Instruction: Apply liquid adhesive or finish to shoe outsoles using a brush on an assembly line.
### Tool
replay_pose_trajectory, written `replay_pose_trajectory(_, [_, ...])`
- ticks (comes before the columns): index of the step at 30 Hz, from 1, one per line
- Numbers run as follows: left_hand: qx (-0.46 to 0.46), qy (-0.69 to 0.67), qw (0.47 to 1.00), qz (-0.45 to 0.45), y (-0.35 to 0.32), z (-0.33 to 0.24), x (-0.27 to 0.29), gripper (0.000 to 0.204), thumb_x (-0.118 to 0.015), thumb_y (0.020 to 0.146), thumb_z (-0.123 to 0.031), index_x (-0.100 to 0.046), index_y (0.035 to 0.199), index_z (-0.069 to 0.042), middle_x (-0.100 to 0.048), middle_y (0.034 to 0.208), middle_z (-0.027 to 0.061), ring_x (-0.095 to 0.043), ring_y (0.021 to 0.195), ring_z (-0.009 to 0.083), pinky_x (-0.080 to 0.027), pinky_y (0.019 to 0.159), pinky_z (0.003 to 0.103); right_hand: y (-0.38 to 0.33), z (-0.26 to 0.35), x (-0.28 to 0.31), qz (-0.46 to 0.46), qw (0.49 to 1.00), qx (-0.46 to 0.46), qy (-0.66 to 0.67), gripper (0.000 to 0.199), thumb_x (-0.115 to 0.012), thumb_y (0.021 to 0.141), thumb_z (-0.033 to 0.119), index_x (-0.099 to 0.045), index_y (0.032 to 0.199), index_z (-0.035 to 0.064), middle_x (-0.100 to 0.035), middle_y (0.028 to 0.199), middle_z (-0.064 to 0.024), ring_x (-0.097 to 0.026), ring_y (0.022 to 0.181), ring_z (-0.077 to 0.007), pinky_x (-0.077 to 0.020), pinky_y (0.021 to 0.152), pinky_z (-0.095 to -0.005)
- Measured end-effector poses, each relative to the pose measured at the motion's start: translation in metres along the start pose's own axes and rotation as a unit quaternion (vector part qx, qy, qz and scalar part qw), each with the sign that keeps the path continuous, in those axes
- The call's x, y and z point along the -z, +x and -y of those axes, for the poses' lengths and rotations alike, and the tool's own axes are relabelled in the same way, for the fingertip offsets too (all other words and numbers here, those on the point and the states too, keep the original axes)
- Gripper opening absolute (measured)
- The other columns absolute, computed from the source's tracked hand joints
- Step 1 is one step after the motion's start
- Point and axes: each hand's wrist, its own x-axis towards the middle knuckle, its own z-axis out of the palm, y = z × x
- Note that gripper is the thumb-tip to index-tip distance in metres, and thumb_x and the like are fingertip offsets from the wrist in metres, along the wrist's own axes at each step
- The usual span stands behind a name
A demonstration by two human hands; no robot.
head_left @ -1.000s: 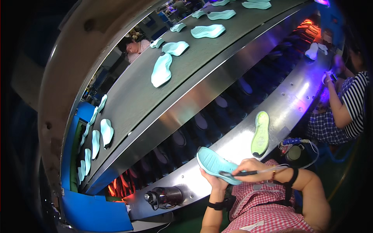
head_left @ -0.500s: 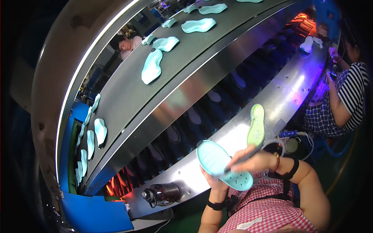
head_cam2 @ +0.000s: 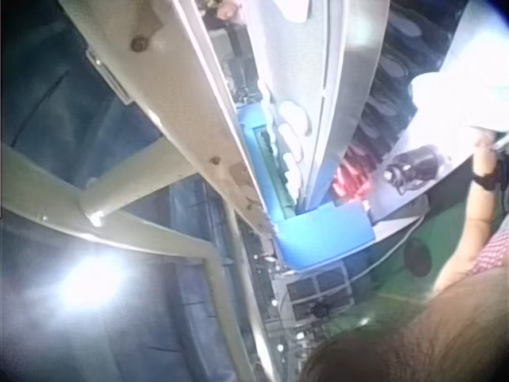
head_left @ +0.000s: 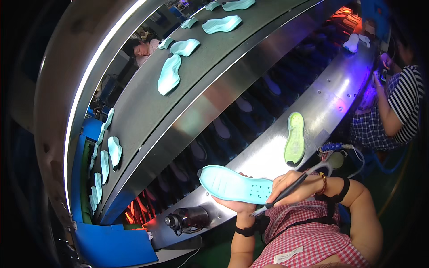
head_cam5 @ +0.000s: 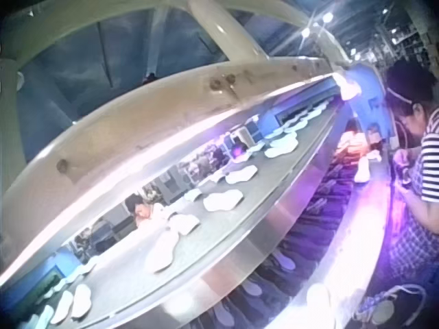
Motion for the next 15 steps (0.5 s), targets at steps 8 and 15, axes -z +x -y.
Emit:
replay_pose_trajectory(8, [-0.049,0.056,0.997,-0.024,-0.005,-0.007,-0.023,0.083,-0.015,0.078,-0.072,-0.041,0.122,-0.006,-0.059,0.092,0.017,-0.059,0.078,0.0317,-0.049,0.07,0.043,-0.015,-0.001,0.011,0.002,0.997,-0.013,0.082,0.021,-0.07,0.071,0.008,-0.067,0.092,0.0047,-0.064,0.085,-0.0079,-0.059,0.078,-0.015,-0.046,0.071,-0.0249])
replay_pose_trajectory(15, [-0.067,0.098,0.991,-0.06,-0.009,-0.001,-0.046,0.08,-0.014,0.081,-0.07,-0.038,0.124,-0.007,-0.058,0.096,0.0167,-0.058,0.083,0.0288,-0.048,0.075,0.042,-0.028,-0.041,-0.002,-0.185,0.938,-0.127,0.264,0.019,-0.061,0.078,0.0,-0.059,0.096,-0.0043,-0.062,0.094,-0.0134,-0.06,0.083,-0.0166,-0.0484,0.078,-0.0261])
